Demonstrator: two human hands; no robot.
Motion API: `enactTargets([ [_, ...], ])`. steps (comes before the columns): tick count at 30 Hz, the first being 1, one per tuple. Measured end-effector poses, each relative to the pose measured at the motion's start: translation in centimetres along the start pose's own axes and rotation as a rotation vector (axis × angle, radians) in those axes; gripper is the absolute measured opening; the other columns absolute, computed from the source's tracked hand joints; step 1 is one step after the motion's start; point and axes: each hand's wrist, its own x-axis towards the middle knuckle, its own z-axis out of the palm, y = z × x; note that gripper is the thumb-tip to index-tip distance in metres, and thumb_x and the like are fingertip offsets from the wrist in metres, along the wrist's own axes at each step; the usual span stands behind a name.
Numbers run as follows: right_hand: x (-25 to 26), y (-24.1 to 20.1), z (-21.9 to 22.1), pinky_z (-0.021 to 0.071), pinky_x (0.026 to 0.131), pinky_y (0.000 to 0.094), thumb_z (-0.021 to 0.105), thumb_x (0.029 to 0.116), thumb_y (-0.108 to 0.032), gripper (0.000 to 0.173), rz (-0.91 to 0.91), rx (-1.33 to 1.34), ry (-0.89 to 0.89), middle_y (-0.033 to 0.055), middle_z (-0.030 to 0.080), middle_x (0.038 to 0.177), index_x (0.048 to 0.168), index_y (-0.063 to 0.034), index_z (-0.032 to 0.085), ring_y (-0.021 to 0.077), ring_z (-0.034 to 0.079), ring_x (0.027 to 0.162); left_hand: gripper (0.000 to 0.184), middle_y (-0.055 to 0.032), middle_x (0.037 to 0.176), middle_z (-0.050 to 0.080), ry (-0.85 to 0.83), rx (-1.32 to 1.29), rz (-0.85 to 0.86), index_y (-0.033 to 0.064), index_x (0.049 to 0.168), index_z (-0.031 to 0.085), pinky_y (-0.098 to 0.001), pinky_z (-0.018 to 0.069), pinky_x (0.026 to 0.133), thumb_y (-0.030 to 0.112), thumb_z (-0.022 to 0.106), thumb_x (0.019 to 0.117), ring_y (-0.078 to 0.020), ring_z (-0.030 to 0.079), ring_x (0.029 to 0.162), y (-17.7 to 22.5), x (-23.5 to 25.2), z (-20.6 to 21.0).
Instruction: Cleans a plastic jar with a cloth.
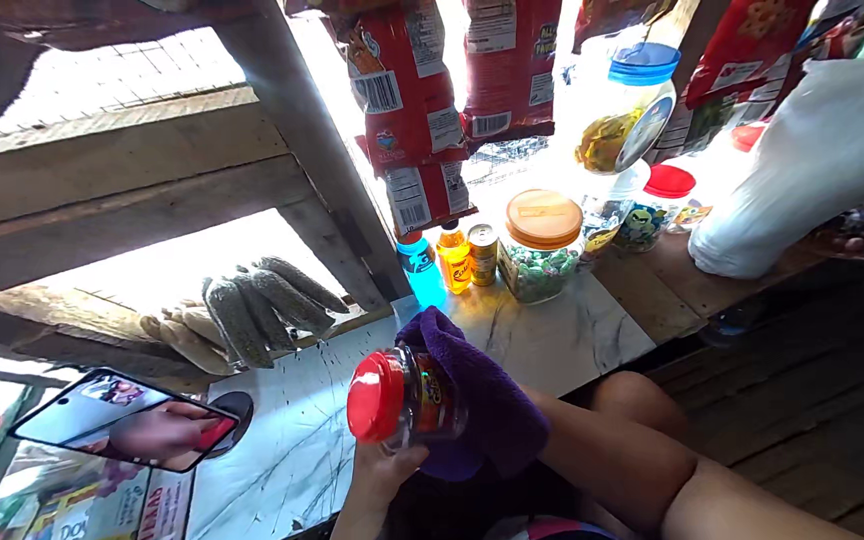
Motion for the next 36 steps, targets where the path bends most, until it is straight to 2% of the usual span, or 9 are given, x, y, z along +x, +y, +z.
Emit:
enactTargets([
  [3, -1.0, -5.1, 2.5, 0.0479, 0.076, 0.0123, 0.029, 0.1104, -0.006, 0.030, 0.118, 0.276, 0.206, 0.0028, 0.062, 0.088, 0.113, 0.0058, 0.056, -0.0042, 0.057, 0.079, 0.073, 0.0079, 0.124, 0.067, 0.130, -0.086, -0.030, 0.0145, 0.140, 0.042, -0.0276, 0.0556, 0.098, 0.049, 0.077, 0.0849, -0.0054, 0.065, 0.113, -0.3, 1.3, 0.9],
  [5, -0.8, -4.5, 3.0, 0.0500, 0.077, 0.0146, 0.033, 0.1108, -0.011, 0.031, 0.116, 0.251, 0.335, 0.0010, 0.064, 0.088, 0.113, 0.0047, 0.059, -0.0037, 0.059, 0.080, 0.075, 0.0061, 0.125, 0.065, 0.176, -0.055, -0.044, 0.0068, 0.142, 0.037, -0.0266, 0.0530, 0.101, 0.047, 0.073, 0.0893, -0.0058, 0.063, 0.116, -0.4, 1.9, 1.3],
  [11, -0.8, -1.4, 4.0, 0.0545, 0.090, 0.0186, 0.047, 0.1065, -0.010, 0.019, -0.125, 0.326, 0.337, -0.0036, 0.070, 0.100, 0.119, -0.0023, 0.058, -0.0019, 0.066, 0.095, 0.072, 0.0065, 0.126, 0.066, 0.202, 0.002, -0.014, 0.0043, 0.142, 0.033, -0.0275, 0.0537, 0.101, 0.031, 0.075, 0.0903, -0.0065, 0.064, 0.116, -0.5, 1.4, 2.0],
  [16, 0.2, -2.5, 2.3, 0.0545, 0.070, 0.0156, 0.036, 0.1069, -0.004, 0.021, 0.007, 0.270, 0.319, -0.0067, 0.065, 0.077, 0.105, -0.0035, 0.058, -0.0039, 0.063, 0.071, 0.071, 0.0049, 0.126, 0.067, 0.120, -0.068, -0.042, 0.0074, 0.145, 0.034, -0.0287, 0.0553, 0.100, 0.034, 0.074, 0.0915, -0.0084, 0.066, 0.115, 0.1, 1.2, 0.8],
  [19, 0.3, -2.9, 1.9, 0.0510, 0.075, 0.0125, 0.039, 0.1028, 0.002, 0.019, -0.023, 0.156, 0.253, -0.0072, 0.064, 0.081, 0.104, 0.0013, 0.059, -0.0079, 0.060, 0.076, 0.071, 0.0037, 0.127, 0.066, 0.117, -0.086, -0.058, 0.0054, 0.145, 0.034, -0.0294, 0.0548, 0.101, 0.037, 0.071, 0.0930, -0.0085, 0.065, 0.115, 0.1, 0.9, 0.3],
  [23, -0.2, -3.9, 2.7, 0.0509, 0.090, 0.0149, 0.048, 0.1064, -0.009, 0.019, -0.020, 0.050, 0.071, -0.0052, 0.068, 0.098, 0.117, 0.0018, 0.059, -0.0073, 0.062, 0.092, 0.078, 0.0019, 0.126, 0.065, 0.198, -0.036, -0.105, -0.0012, 0.145, 0.030, -0.0280, 0.0554, 0.099, 0.043, 0.069, 0.0940, -0.0075, 0.066, 0.113, 0.5, 1.0, -0.1],
  [28, 0.1, -2.6, 2.9, 0.0562, 0.092, 0.0243, 0.069, 0.0941, -0.012, 0.042, 0.007, -0.071, -0.025, 0.0051, 0.069, 0.107, 0.130, 0.0027, 0.052, 0.0039, 0.067, 0.098, 0.085, -0.0073, 0.140, 0.052, 0.247, 0.063, -0.135, -0.0099, 0.151, 0.010, -0.0219, 0.0493, 0.104, 0.037, 0.059, 0.1003, -0.0041, 0.056, 0.124, 0.4, 1.0, 0.2],
  [32, 0.4, -2.6, 2.4, 0.0532, 0.095, 0.0233, 0.063, 0.0988, -0.015, 0.032, -0.099, -0.104, 0.008, 0.0041, 0.067, 0.109, 0.125, 0.0019, 0.055, 0.0023, 0.064, 0.101, 0.086, -0.0038, 0.141, 0.052, 0.172, 0.032, -0.070, -0.0080, 0.151, 0.006, -0.0247, 0.0497, 0.106, 0.041, 0.058, 0.1019, -0.0039, 0.057, 0.124, 0.0, 0.7, 0.3],
  [36, 0.7, -2.0, 1.6, 0.0460, 0.101, 0.0207, 0.052, 0.1042, -0.013, 0.033, -0.185, -0.225, 0.138, 0.0137, 0.066, 0.120, 0.126, 0.0100, 0.059, 0.0028, 0.060, 0.111, 0.083, 0.0002, 0.138, 0.056, 0.111, -0.001, -0.071, -0.0054, 0.151, 0.011, -0.0265, 0.0516, 0.105, 0.043, 0.057, 0.1017, -0.0044, 0.060, 0.121, 0.1, 0.5, 0.1],
])
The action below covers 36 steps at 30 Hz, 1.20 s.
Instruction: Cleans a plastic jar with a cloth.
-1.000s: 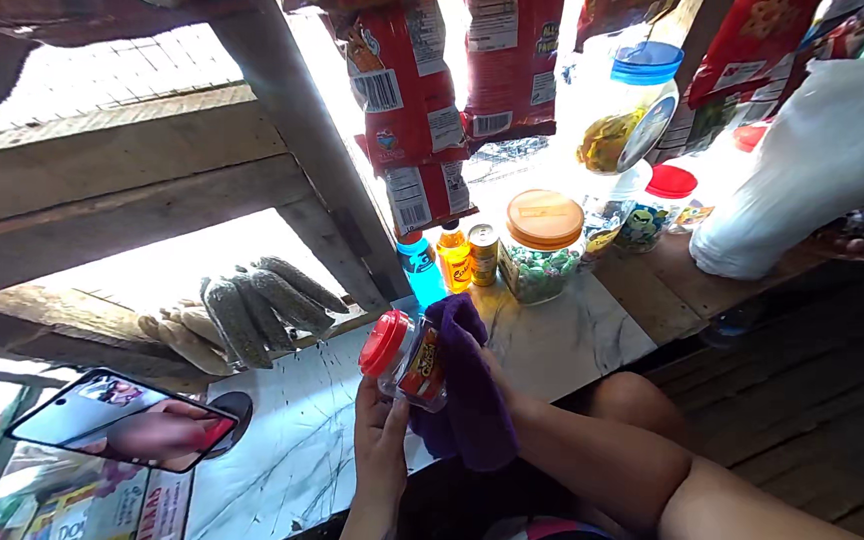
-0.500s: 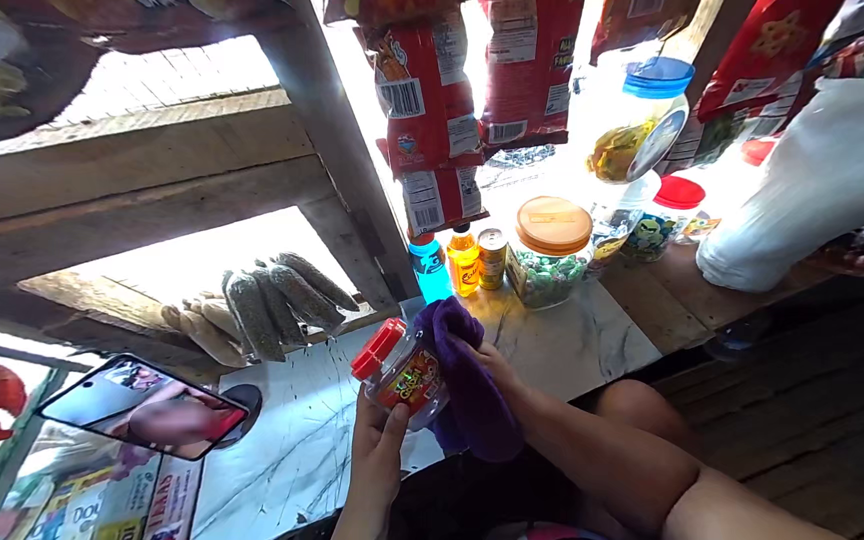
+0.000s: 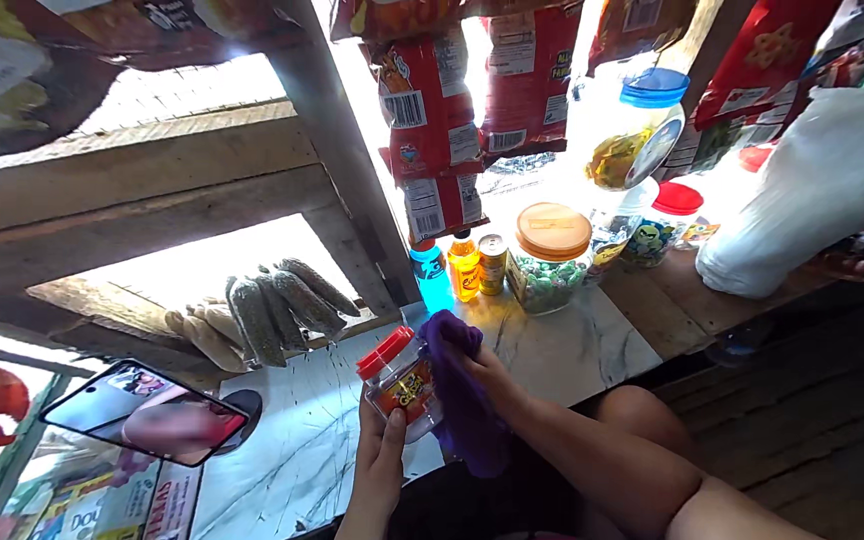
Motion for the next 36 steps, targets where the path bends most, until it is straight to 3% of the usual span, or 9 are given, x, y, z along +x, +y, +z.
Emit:
enactTargets([
  [4, -0.3, -0.1, 0.1, 0.0439, 0.097, 0.0141, 0.048, 0.1015, -0.002, 0.029, -0.030, 0.052, 0.064, 0.0134, 0.067, 0.116, 0.123, 0.0154, 0.058, -0.0028, 0.058, 0.106, 0.077, 0.0041, 0.138, 0.057, -0.056, -0.030, 0.019, 0.0011, 0.152, 0.016, -0.0274, 0.0509, 0.107, 0.042, 0.057, 0.1017, -0.0042, 0.060, 0.123, 0.1, 0.0, -0.2],
  [9, -0.5, -0.3, 0.3, 0.0430, 0.100, 0.0138, 0.044, 0.1072, -0.011, 0.034, -0.059, 0.095, -0.023, 0.0130, 0.066, 0.120, 0.125, 0.0152, 0.056, -0.0047, 0.058, 0.109, 0.077, 0.0046, 0.139, 0.058, -0.074, -0.009, 0.015, 0.0019, 0.152, 0.017, -0.0273, 0.0506, 0.107, 0.042, 0.058, 0.1012, -0.0044, 0.060, 0.123, 0.2, 0.3, -0.4],
  [15, -0.1, -0.6, -0.3, 0.0464, 0.107, 0.0349, 0.060, 0.1008, -0.031, 0.053, -0.004, -0.257, -0.150, 0.0198, 0.062, 0.129, 0.137, 0.0061, 0.051, 0.0175, 0.060, 0.120, 0.084, -0.0037, 0.143, 0.053, -0.069, 0.122, 0.040, -0.0086, 0.152, 0.012, -0.0250, 0.0473, 0.109, 0.035, 0.061, 0.1008, -0.0038, 0.055, 0.127, -0.1, 0.5, -0.5],
  [20, -0.1, 0.2, -0.3, 0.0429, 0.112, 0.0388, 0.070, 0.0936, -0.036, 0.070, -0.086, -0.392, -0.124, 0.0225, 0.054, 0.142, 0.145, 0.0044, 0.045, 0.0243, 0.054, 0.131, 0.090, -0.0198, 0.150, 0.044, -0.051, 0.320, 0.097, -0.0170, 0.151, 0.008, -0.0263, 0.0425, 0.114, 0.035, 0.061, 0.1004, -0.0072, 0.048, 0.136, -1.4, 0.1, -0.5],
  [24, 0.0, 0.4, -0.5, 0.0436, 0.112, 0.0397, 0.079, 0.0853, -0.037, 0.083, -0.102, -0.399, -0.126, 0.0213, 0.052, 0.145, 0.148, 0.0025, 0.043, 0.0242, 0.053, 0.132, 0.092, -0.0211, 0.152, 0.040, -0.061, 0.360, 0.134, -0.0169, 0.151, 0.005, -0.0268, 0.0385, 0.117, 0.036, 0.061, 0.1005, -0.0062, 0.044, 0.139, -2.1, -0.1, -0.4],
  [27, -0.1, 0.1, -0.5, 0.0489, 0.105, 0.0345, 0.073, 0.0911, -0.030, 0.064, -0.015, -0.180, -0.105, 0.0152, 0.063, 0.129, 0.141, 0.0027, 0.048, 0.0139, 0.061, 0.118, 0.094, -0.0145, 0.159, 0.034, -0.089, 0.300, 0.185, -0.0051, 0.158, 0.004, -0.0307, 0.0372, 0.119, 0.041, 0.062, 0.0999, -0.0098, 0.041, 0.142, -1.8, 0.0, -0.1],
  [30, -0.3, -2.0, -0.2, 0.0510, 0.091, 0.0189, 0.048, 0.1065, -0.015, 0.031, 0.195, 0.167, -0.056, 0.0058, 0.065, 0.107, 0.128, 0.0076, 0.052, -0.0016, 0.062, 0.097, 0.115, -0.0080, 0.166, 0.023, -0.153, 0.310, 0.270, 0.0061, 0.162, -0.005, -0.0303, 0.0346, 0.121, 0.057, 0.069, 0.0898, -0.0092, 0.034, 0.148, -0.9, 0.2, 0.2],
  [33, 0.1, -4.2, -0.5, 0.0487, 0.083, 0.0130, 0.038, 0.1080, -0.003, 0.027, 0.295, 0.233, -0.041, 0.0047, 0.067, 0.099, 0.125, 0.0104, 0.055, -0.0063, 0.059, 0.086, 0.126, -0.0006, 0.166, 0.024, -0.106, 0.366, 0.328, 0.0146, 0.163, -0.003, -0.0256, 0.0345, 0.120, 0.058, 0.080, 0.0782, -0.0028, 0.034, 0.146, -0.8, 0.0, 0.5],
  [36, -0.2, 0.3, -0.3, 0.0515, 0.083, 0.0143, 0.036, 0.1057, -0.008, 0.026, 0.146, 0.380, -0.137, -0.0046, 0.065, 0.096, 0.123, 0.0017, 0.054, -0.0069, 0.061, 0.089, 0.109, -0.0012, 0.164, 0.028, -0.008, 0.372, 0.313, 0.0140, 0.163, 0.005, -0.0281, 0.0349, 0.120, 0.045, 0.077, 0.0873, -0.0039, 0.037, 0.145, -1.2, -0.1, 0.3],
])
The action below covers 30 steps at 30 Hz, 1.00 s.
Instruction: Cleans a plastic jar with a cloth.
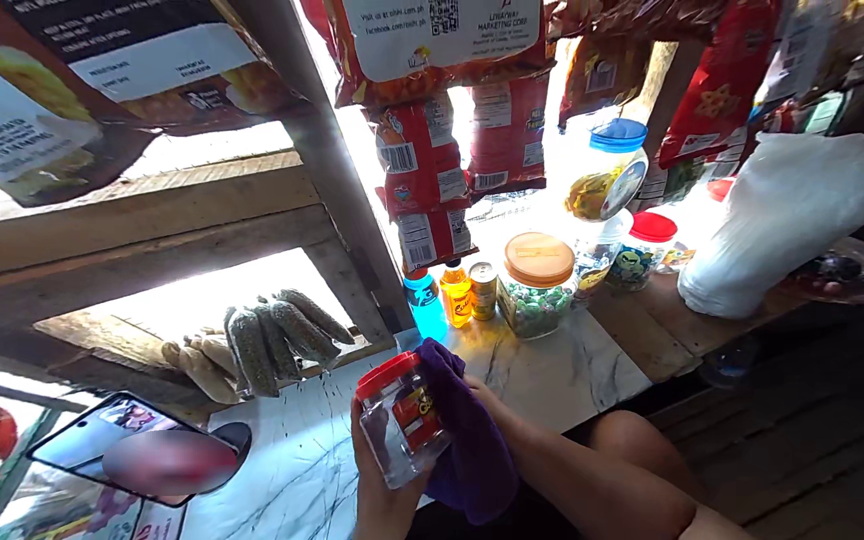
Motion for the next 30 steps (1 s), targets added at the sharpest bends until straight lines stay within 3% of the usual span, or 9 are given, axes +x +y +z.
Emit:
enactTargets([
  [2, 0.1, 1.2, -0.2, 0.0512, 0.083, 0.0149, 0.034, 0.1042, -0.007, 0.027, -0.020, 0.040, -0.026, -0.0051, 0.065, 0.095, 0.120, 0.0000, 0.054, -0.0063, 0.060, 0.089, 0.098, 0.0030, 0.163, 0.032, 0.036, -0.021, 0.022, 0.0195, 0.163, 0.013, -0.0305, 0.0357, 0.120, 0.041, 0.075, 0.0904, -0.0057, 0.038, 0.144, -0.1, 0.2, 0.0],
  [4, -0.1, -1.1, 0.9, 0.0468, 0.077, 0.0118, 0.038, 0.1016, 0.005, 0.024, 0.048, -0.116, 0.067, 0.0014, 0.064, 0.088, 0.110, 0.0082, 0.060, -0.0061, 0.057, 0.081, 0.095, 0.0073, 0.163, 0.032, 0.040, -0.058, 0.053, 0.0237, 0.162, 0.016, -0.0307, 0.0356, 0.120, 0.038, 0.076, 0.0902, -0.0057, 0.038, 0.144, 0.1, 0.6, 0.1],
  [7, 0.1, -1.9, 1.2, 0.0441, 0.080, 0.0118, 0.039, 0.1006, 0.008, 0.026, 0.135, -0.248, 0.077, 0.0089, 0.064, 0.095, 0.116, 0.0140, 0.059, -0.0036, 0.055, 0.085, 0.099, 0.0093, 0.160, 0.036, 0.065, -0.112, 0.089, 0.0250, 0.161, 0.016, -0.0296, 0.0376, 0.119, 0.032, 0.081, 0.0862, -0.0057, 0.040, 0.143, 0.2, 1.0, 0.4],
  [11, 0.2, -1.5, 1.0, 0.0441, 0.071, 0.0106, 0.040, 0.0986, 0.009, 0.020, 0.111, -0.186, 0.077, 0.0020, 0.060, 0.080, 0.103, 0.0089, 0.059, -0.0060, 0.052, 0.073, 0.099, 0.0105, 0.156, 0.042, 0.091, -0.119, 0.120, 0.0268, 0.157, 0.026, -0.0276, 0.0403, 0.116, 0.024, 0.087, 0.0794, -0.0045, 0.045, 0.139, -0.1, 1.3, 0.3],
  [14, -0.4, -3.1, 1.5, 0.0439, 0.084, 0.0128, 0.034, 0.1069, 0.001, 0.030, 0.143, -0.262, 0.008, 0.0103, 0.064, 0.102, 0.122, 0.0142, 0.056, -0.0035, 0.055, 0.089, 0.097, 0.0108, 0.160, 0.035, 0.067, 0.054, 0.125, 0.0303, 0.157, 0.025, -0.0267, 0.0348, 0.119, 0.034, 0.085, 0.0805, -0.0024, 0.038, 0.143, -0.4, 1.0, -0.1],
  [16, -0.7, -2.3, 1.6, 0.0427, 0.094, 0.0116, 0.036, 0.1070, -0.004, 0.032, 0.031, -0.271, -0.020, 0.0111, 0.063, 0.115, 0.128, 0.0140, 0.052, -0.0048, 0.056, 0.103, 0.095, 0.0045, 0.162, 0.032, 0.064, 0.150, 0.130, 0.0314, 0.156, 0.025, -0.0316, 0.0328, 0.120, 0.040, 0.083, 0.0812, -0.0075, 0.035, 0.146, -1.1, 0.8, -0.5],
  [18, -0.8, -1.6, 1.4, 0.0395, 0.105, 0.0190, 0.044, 0.1064, -0.008, 0.035, -0.029, -0.345, -0.022, 0.0217, 0.059, 0.129, 0.131, 0.0162, 0.051, 0.0065, 0.055, 0.118, 0.095, -0.0012, 0.163, 0.032, 0.058, 0.227, 0.141, 0.0308, 0.157, 0.025, -0.0349, 0.0317, 0.121, 0.043, 0.082, 0.0822, -0.0119, 0.034, 0.148, -1.6, 0.7, -0.8],
  [22, -1.3, -1.6, 1.5, 0.0352, 0.115, 0.0306, 0.050, 0.1056, -0.018, 0.048, -0.031, -0.476, -0.037, 0.0275, 0.052, 0.142, 0.142, 0.0125, 0.044, 0.0204, 0.051, 0.133, 0.092, -0.0061, 0.163, 0.032, 0.057, 0.359, 0.167, 0.0277, 0.156, 0.026, -0.0370, 0.0280, 0.123, 0.046, 0.079, 0.0838, -0.0152, 0.032, 0.150, -1.8, 0.6, -1.0],
  [30, -1.5, -0.9, 1.1, 0.0384, 0.115, 0.0353, 0.060, 0.1011, -0.030, 0.067, -0.048, -0.537, -0.059, 0.0257, 0.046, 0.148, 0.151, 0.0064, 0.033, 0.0214, 0.050, 0.135, 0.080, -0.0072, 0.160, 0.035, 0.036, 0.474, 0.195, 0.0279, 0.154, 0.028, -0.0395, 0.0300, 0.121, 0.047, 0.071, 0.0892, -0.0184, 0.033, 0.149, -1.2, 1.0, -1.1],
])
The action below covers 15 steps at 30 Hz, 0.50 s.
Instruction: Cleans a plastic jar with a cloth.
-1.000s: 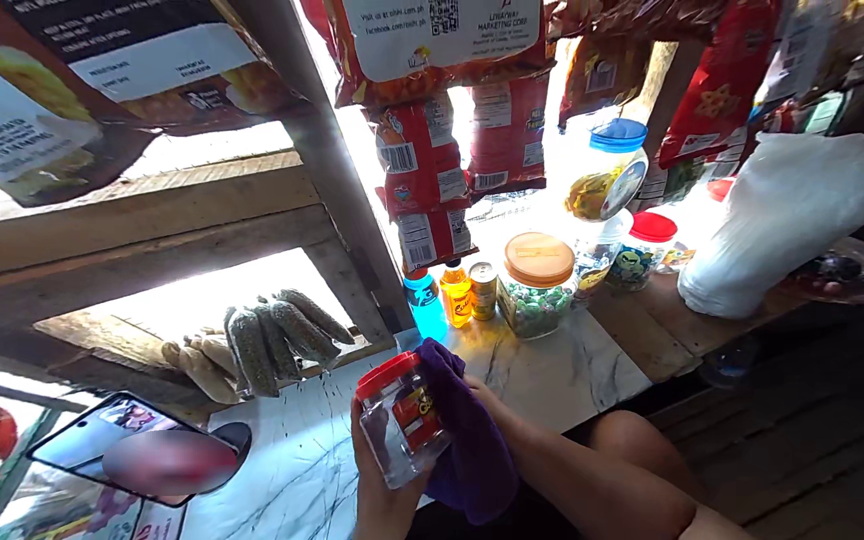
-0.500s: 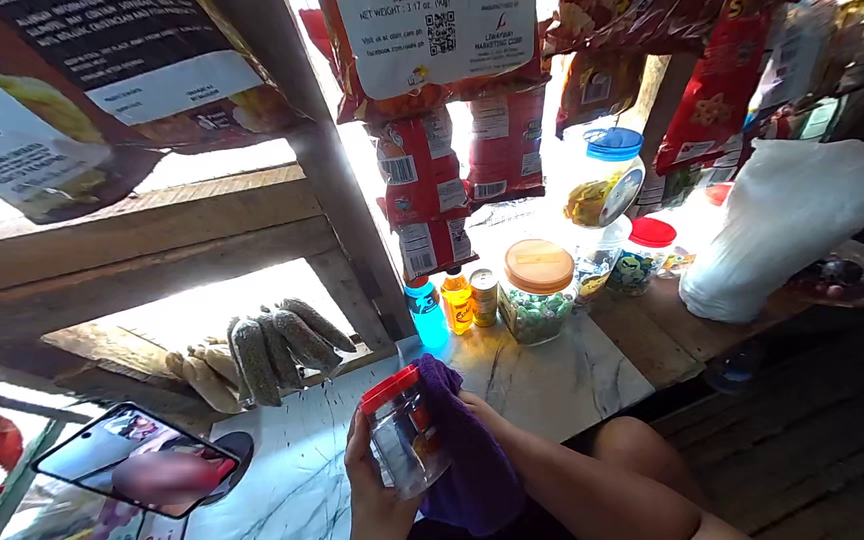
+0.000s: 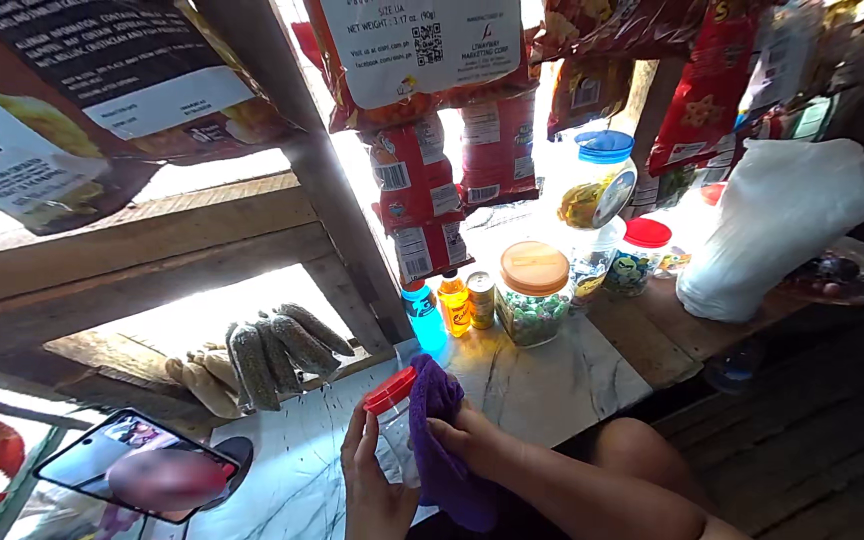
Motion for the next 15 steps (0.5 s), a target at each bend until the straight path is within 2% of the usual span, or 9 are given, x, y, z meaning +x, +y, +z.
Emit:
enactTargets([
  [3, 0.1, 0.3, 0.3, 0.0391, 0.116, 0.0382, 0.071, 0.0928, -0.034, 0.087, 0.018, -0.047, 0.007, 0.0255, 0.037, 0.156, 0.157, 0.0017, 0.025, 0.0238, 0.046, 0.139, 0.075, -0.0128, 0.156, 0.039, -0.008, 0.103, 0.016, 0.0251, 0.151, 0.033, -0.0420, 0.0330, 0.119, 0.048, 0.069, 0.0892, -0.0230, 0.035, 0.147, 0.3, 0.2, 0.0],
  [5, 0.3, 0.6, 0.3, 0.0413, 0.114, 0.0388, 0.075, 0.0897, -0.034, 0.092, 0.029, -0.068, 0.019, 0.0249, 0.037, 0.156, 0.158, 0.0000, 0.023, 0.0237, 0.048, 0.138, 0.071, -0.0174, 0.151, 0.042, 0.003, 0.179, 0.023, 0.0217, 0.148, 0.039, -0.0437, 0.0344, 0.116, 0.049, 0.068, 0.0891, -0.0271, 0.038, 0.144, 0.6, 0.3, 0.1],
  [7, 0.3, 0.7, 0.3, 0.0451, 0.111, 0.0397, 0.079, 0.0859, -0.032, 0.096, 0.024, -0.061, 0.039, 0.0248, 0.042, 0.153, 0.158, -0.0003, 0.025, 0.0238, 0.053, 0.133, 0.068, -0.0200, 0.149, 0.045, 0.014, 0.255, 0.027, 0.0198, 0.146, 0.043, -0.0461, 0.0343, 0.115, 0.050, 0.066, 0.0893, -0.0305, 0.041, 0.142, 1.0, 0.3, 0.1],
  [11, 0.4, 0.4, 0.2, 0.0472, 0.108, 0.0395, 0.085, 0.0784, -0.029, 0.103, 0.021, -0.067, 0.033, 0.0231, 0.049, 0.147, 0.157, -0.0001, 0.024, 0.0226, 0.057, 0.128, 0.060, -0.0185, 0.149, 0.044, 0.013, 0.349, 0.053, 0.0230, 0.145, 0.043, -0.0507, 0.0293, 0.117, 0.048, 0.060, 0.0923, -0.0302, 0.040, 0.143, 1.5, 0.3, 0.2],
  [13, 0.5, 0.7, 0.1, 0.0490, 0.106, 0.0380, 0.084, 0.0775, -0.025, 0.100, -0.013, -0.019, 0.039, 0.0197, 0.055, 0.140, 0.155, 0.0001, 0.028, 0.0190, 0.059, 0.124, 0.060, -0.0181, 0.150, 0.043, 0.016, 0.354, 0.058, 0.0246, 0.145, 0.043, -0.0519, 0.0281, 0.117, 0.048, 0.061, 0.0920, -0.0311, 0.039, 0.143, 1.6, 0.3, 0.2],
  [15, 0.6, 0.9, 0.1, 0.0539, 0.100, 0.0343, 0.081, 0.0792, -0.019, 0.086, -0.032, 0.129, 0.047, 0.0135, 0.064, 0.126, 0.149, 0.0009, 0.035, 0.0130, 0.065, 0.113, 0.064, -0.0147, 0.152, 0.041, 0.031, 0.305, 0.056, 0.0258, 0.146, 0.042, -0.0505, 0.0273, 0.119, 0.050, 0.063, 0.0906, -0.0298, 0.036, 0.145, 1.5, 0.4, 0.2],
])
